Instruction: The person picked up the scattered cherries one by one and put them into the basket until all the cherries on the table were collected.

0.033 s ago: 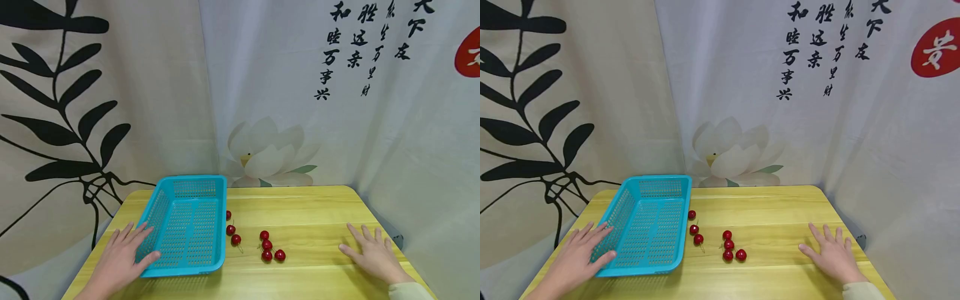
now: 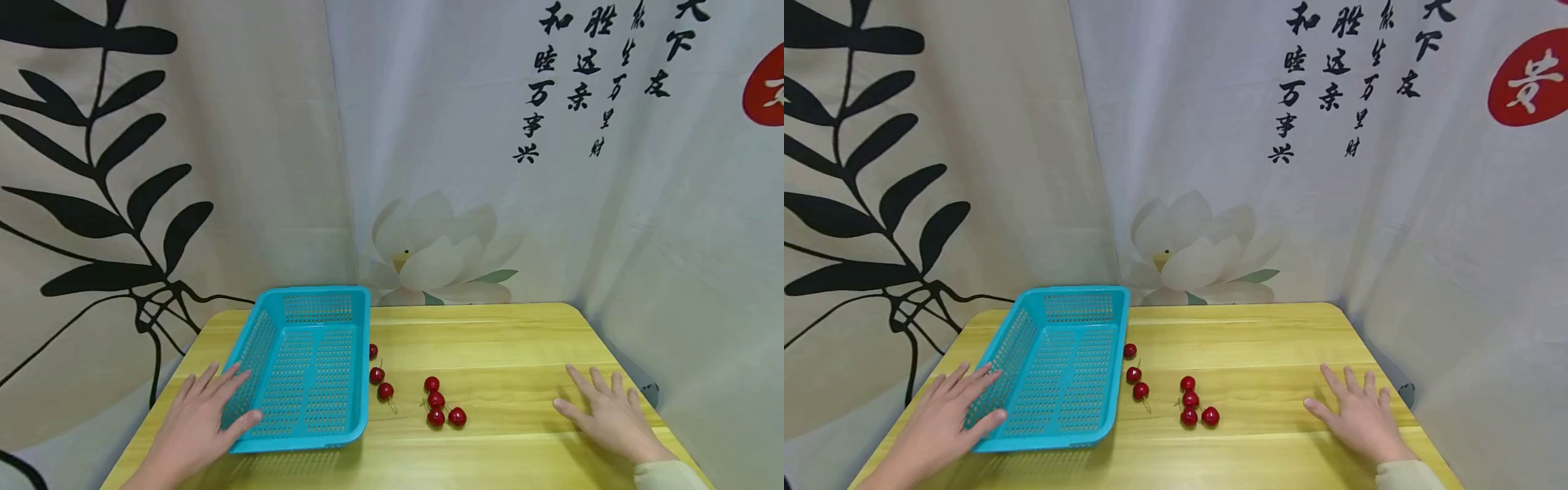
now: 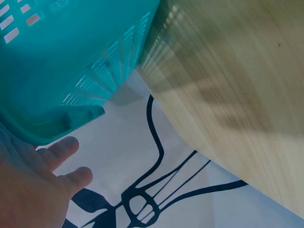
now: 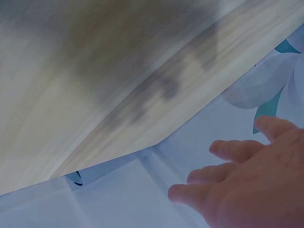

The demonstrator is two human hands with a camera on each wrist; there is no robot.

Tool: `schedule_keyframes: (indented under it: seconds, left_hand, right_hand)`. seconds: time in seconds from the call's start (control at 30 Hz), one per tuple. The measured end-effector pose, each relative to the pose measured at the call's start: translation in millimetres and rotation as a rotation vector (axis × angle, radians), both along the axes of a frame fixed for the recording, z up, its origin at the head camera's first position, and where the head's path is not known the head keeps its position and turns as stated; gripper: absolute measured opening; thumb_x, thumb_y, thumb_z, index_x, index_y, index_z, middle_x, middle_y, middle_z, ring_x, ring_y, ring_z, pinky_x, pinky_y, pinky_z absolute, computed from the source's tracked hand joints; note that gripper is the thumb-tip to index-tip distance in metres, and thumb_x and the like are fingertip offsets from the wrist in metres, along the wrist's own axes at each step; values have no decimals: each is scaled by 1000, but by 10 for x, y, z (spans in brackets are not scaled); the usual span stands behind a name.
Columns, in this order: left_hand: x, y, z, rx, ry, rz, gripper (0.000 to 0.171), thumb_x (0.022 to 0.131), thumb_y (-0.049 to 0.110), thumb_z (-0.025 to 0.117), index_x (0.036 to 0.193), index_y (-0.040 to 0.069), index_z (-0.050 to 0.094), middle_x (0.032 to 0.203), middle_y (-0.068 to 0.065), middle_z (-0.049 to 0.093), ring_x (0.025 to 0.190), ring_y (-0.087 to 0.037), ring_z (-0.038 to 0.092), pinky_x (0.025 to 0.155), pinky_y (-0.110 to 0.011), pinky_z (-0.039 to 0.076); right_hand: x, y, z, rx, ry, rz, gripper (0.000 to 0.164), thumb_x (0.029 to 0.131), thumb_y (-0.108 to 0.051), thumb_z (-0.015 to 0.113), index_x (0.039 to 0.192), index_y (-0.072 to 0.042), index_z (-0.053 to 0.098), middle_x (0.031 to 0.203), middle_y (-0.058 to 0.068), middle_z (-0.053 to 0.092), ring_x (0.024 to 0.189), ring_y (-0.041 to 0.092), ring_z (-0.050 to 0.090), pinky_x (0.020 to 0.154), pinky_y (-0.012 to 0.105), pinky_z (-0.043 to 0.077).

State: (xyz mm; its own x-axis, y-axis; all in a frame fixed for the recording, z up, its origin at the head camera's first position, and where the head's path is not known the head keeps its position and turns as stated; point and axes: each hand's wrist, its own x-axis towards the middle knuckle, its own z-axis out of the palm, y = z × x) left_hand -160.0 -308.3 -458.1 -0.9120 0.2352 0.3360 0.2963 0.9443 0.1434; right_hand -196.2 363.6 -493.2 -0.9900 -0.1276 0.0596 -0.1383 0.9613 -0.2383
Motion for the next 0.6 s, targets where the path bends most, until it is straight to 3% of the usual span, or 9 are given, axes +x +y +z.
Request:
schedule_keyframes:
  seconds: [0.43,0.6]
  left_hand:
    - [81,63,12,14,31,-19,70,88,60,63,133,7,59,142,-21,48,136,-43,22,103,-70,16]
    - [146,227,40,23,51,-57,68,86,60,66,128,7,62,138,-18,52,131,-43,33,100,-71,22]
  right_hand:
    - [-50,-66,-30,-38,-31,25,85,96,-66,45,156,-9,25,145,44,20,124,67,-3,91,82,4]
    - [-115,-184,40,-73,-38,62,84,96,-65,46,156,-10,27,146,42,22,126,66,4,92,82,7]
